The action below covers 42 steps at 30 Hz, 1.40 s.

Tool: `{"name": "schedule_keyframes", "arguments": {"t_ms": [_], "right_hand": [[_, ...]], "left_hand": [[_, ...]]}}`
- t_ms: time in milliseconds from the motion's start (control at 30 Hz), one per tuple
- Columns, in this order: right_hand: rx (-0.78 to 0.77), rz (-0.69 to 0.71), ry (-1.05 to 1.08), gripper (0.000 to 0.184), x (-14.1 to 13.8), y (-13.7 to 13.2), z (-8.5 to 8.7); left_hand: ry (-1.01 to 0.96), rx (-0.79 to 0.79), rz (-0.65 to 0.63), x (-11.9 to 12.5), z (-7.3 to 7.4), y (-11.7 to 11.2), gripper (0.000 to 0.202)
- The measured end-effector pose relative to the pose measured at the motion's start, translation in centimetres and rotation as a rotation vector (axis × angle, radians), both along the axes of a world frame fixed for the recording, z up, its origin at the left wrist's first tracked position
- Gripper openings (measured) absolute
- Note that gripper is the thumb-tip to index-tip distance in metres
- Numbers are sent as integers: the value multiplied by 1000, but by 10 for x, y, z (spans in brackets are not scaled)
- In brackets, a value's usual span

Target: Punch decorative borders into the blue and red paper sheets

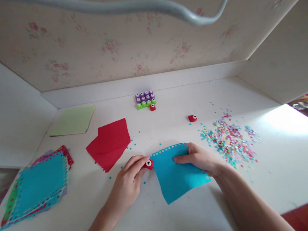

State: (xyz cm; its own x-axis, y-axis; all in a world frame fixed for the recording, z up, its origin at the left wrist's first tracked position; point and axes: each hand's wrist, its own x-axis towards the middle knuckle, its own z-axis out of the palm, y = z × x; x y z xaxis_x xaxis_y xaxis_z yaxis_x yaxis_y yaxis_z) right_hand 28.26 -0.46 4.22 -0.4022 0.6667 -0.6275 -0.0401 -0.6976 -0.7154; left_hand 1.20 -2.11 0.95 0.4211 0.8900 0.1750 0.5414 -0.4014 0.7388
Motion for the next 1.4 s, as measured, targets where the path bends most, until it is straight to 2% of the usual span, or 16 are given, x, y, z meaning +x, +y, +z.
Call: {"name": "schedule_keyframes", "arguments": {"t_ms": [233,500,633,900,1400], "right_hand": [[-26,18,9,34,-3,1,0],[15,0,36,36,-9,-2,0],[16,-33,65,39,-12,-3,-3],[60,-107,47,34,-17,-4,-4],[106,-140,34,38,-18,-4,-8]], "left_hand": [[-29,-25,14,1,5,1,29],[-31,-21,55,1,3,2,25],[-42,-9,57,1,3,2,24],[-84,-26,102,0,-1,3,26],[-85,22,49,1,1,3,25]]}}
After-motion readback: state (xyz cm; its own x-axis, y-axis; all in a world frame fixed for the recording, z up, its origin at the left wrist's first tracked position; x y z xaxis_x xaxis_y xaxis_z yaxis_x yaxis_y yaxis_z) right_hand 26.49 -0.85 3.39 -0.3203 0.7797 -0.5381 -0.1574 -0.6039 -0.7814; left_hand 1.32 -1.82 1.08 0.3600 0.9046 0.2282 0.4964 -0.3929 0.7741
